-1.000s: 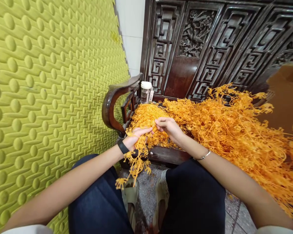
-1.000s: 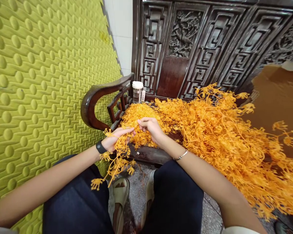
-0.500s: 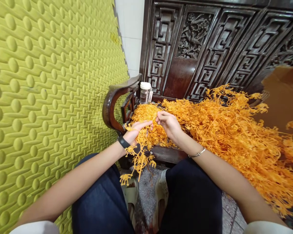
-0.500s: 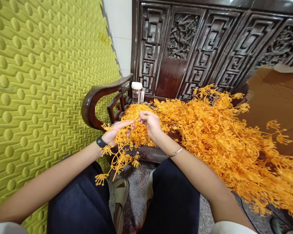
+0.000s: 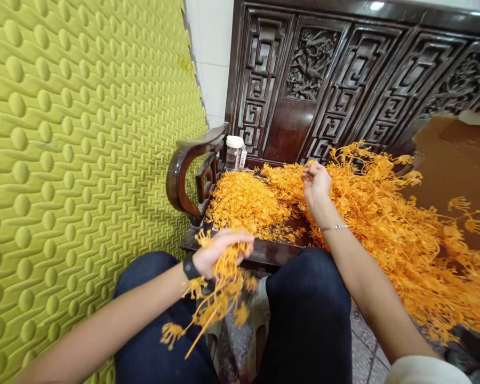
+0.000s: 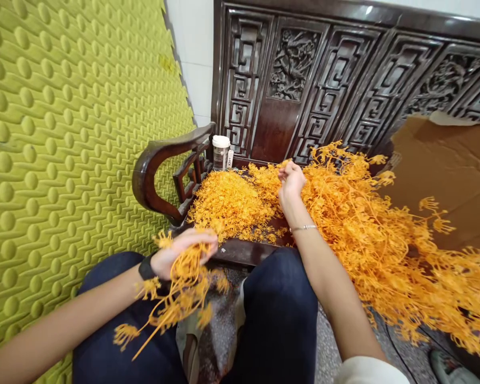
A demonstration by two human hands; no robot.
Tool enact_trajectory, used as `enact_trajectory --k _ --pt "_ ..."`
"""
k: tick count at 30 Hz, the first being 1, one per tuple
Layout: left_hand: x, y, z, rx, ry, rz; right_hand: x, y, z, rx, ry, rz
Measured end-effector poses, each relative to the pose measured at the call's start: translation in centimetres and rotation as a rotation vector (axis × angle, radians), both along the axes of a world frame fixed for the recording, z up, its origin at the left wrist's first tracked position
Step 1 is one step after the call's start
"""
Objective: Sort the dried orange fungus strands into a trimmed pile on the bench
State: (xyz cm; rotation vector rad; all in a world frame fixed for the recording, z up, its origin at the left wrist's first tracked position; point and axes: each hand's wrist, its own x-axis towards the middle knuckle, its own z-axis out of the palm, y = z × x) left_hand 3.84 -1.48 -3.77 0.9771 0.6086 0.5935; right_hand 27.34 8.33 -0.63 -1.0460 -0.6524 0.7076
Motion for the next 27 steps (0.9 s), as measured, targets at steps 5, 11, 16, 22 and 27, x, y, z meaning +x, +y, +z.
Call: enact_trajectory --k 5,11,16,22,27 --pt "-0.4 -1.6 -2.0 0.022 0.145 -0.177 1.3 0.2 -2.0 0.132 -0.223 0.006" --pt "0.6 -1.3 -4.0 -0.009 0.252 -0.177 -1.1 1.2 -4.6 -0.025 -0.831 0.364" --pt "1.1 -1.7 -4.6 -0.012 0.274 -0.186 -1.7 -0.2 -5.5 -0.31 -1.29 0.745" --pt "1.3 -2.2 -4.8 0.053 0.293 -0.295 -3.8 -1.9 -7.0 -0.611 -1.666 1.026" --pt "1.7 -2.6 -5.4 0.038 0.322 -0.365 -4.8 -1.2 -9.2 -0.583 -1.682 1.0"
